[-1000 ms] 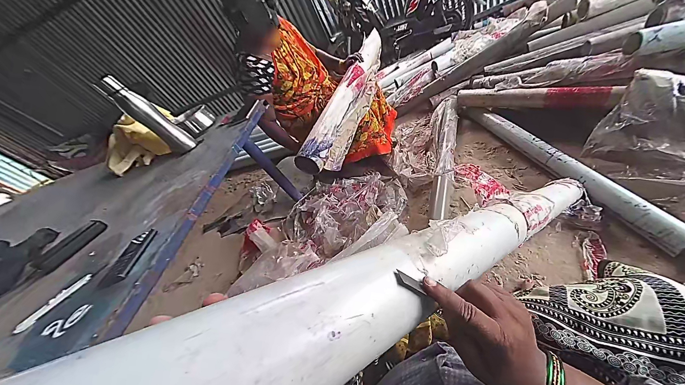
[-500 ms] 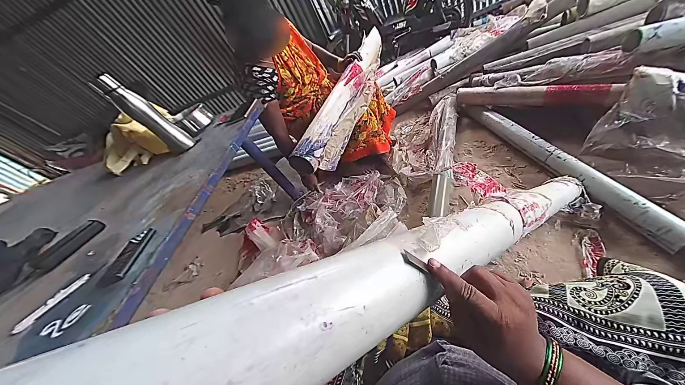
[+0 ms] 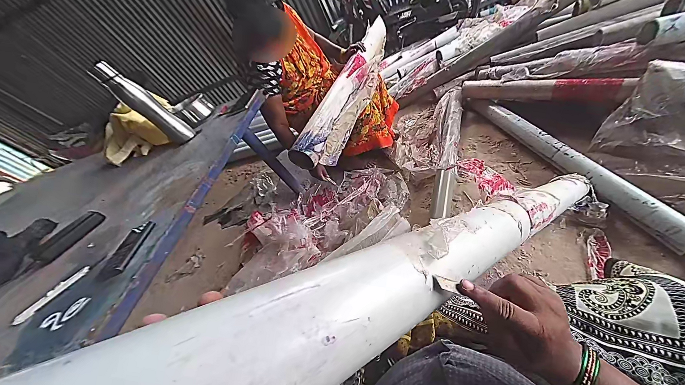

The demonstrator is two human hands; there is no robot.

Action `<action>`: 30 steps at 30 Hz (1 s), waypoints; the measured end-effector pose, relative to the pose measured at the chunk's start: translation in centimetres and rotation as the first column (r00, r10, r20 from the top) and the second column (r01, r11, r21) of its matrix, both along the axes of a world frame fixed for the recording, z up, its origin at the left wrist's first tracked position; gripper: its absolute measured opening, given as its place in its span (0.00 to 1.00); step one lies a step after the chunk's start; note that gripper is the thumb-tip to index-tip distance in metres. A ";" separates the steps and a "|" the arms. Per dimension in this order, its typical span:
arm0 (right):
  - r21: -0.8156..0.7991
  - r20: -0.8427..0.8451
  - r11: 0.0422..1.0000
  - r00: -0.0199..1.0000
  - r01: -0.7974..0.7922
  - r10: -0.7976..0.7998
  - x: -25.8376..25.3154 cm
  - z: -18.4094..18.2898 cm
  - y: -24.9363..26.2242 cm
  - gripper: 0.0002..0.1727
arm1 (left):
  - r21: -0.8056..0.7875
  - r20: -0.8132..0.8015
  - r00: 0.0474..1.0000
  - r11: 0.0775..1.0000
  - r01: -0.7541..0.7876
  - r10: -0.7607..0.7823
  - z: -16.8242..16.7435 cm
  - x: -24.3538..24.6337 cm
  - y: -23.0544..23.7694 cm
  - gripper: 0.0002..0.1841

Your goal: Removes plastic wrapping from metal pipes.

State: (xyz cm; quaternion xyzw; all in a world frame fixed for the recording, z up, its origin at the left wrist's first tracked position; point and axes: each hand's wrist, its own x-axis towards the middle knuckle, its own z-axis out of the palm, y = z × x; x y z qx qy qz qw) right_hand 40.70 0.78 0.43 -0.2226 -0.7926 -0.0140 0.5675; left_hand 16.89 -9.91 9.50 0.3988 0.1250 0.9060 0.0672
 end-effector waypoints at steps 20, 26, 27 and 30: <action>-0.141 -0.195 0.986 0.979 -0.095 0.066 -1.5 4.2 2.4 0.21 | 0.000 0.050 0.999 1.000 0.013 -0.013 0.2 -0.1 0.1 0.47; -0.346 -0.222 0.886 0.944 -0.310 0.243 -1.2 4.6 1.6 0.19 | 0.035 0.053 0.994 0.995 0.092 -0.094 -0.5 -1.6 -0.2 0.48; -0.326 -0.190 0.889 0.943 -0.323 0.273 -1.5 4.8 1.5 0.18 | 0.049 0.069 0.989 0.991 0.128 -0.131 -0.5 -1.7 -0.3 0.47; -0.230 -0.095 0.921 0.949 -0.313 0.299 -2.5 5.8 1.5 0.14 | 0.039 0.039 0.987 0.988 0.152 -0.153 -0.7 -2.1 -0.5 0.46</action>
